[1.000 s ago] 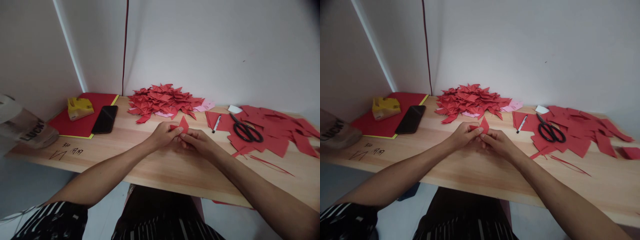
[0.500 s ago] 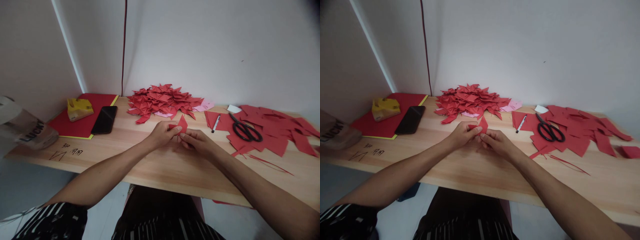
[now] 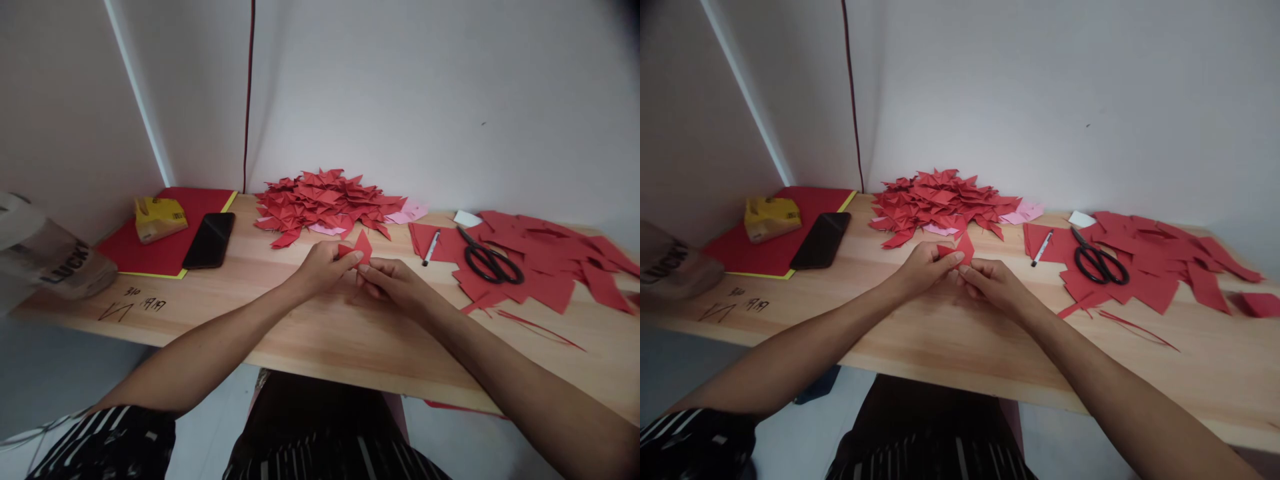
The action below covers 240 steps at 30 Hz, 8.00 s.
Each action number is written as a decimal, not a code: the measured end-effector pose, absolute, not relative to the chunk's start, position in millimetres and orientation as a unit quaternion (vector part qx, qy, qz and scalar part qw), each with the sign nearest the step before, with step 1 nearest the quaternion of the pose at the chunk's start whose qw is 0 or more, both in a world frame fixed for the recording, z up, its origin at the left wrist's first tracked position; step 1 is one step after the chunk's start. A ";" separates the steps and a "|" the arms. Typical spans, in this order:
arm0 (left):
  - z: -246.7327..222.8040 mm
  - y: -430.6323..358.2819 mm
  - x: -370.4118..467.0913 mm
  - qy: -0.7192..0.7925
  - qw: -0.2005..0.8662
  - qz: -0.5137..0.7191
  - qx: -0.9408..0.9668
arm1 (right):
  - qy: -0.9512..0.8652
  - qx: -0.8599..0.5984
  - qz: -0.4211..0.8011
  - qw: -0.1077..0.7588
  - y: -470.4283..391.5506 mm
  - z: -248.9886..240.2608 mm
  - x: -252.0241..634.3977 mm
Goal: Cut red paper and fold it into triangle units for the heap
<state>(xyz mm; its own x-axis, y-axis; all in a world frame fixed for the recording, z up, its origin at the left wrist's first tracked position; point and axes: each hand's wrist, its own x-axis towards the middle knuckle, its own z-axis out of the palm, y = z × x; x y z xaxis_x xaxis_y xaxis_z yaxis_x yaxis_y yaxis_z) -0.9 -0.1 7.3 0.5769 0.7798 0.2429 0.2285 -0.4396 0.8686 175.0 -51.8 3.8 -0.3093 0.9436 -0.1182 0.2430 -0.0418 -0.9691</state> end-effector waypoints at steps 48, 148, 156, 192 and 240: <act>-0.4 1.7 2.1 0.349 0.529 0.367 0.680 | -0.586 -0.515 0.516 0.354 -53.2 3.0 172.4; -1.0 0.5 3.8 0.323 0.604 0.327 0.651 | -0.611 -0.508 0.492 0.355 -50.2 -1.8 178.2; -0.2 -0.1 4.2 0.318 0.610 0.327 0.648 | -0.615 -0.505 0.488 0.359 -51.7 0.3 176.4; 2.5 -1.1 2.3 0.311 0.598 0.302 0.674 | -0.630 -0.513 0.478 0.333 -52.4 2.3 173.8; 10.1 -3.9 -0.8 0.322 0.563 0.310 0.695 | -0.606 -0.473 0.535 0.351 -54.3 3.4 175.3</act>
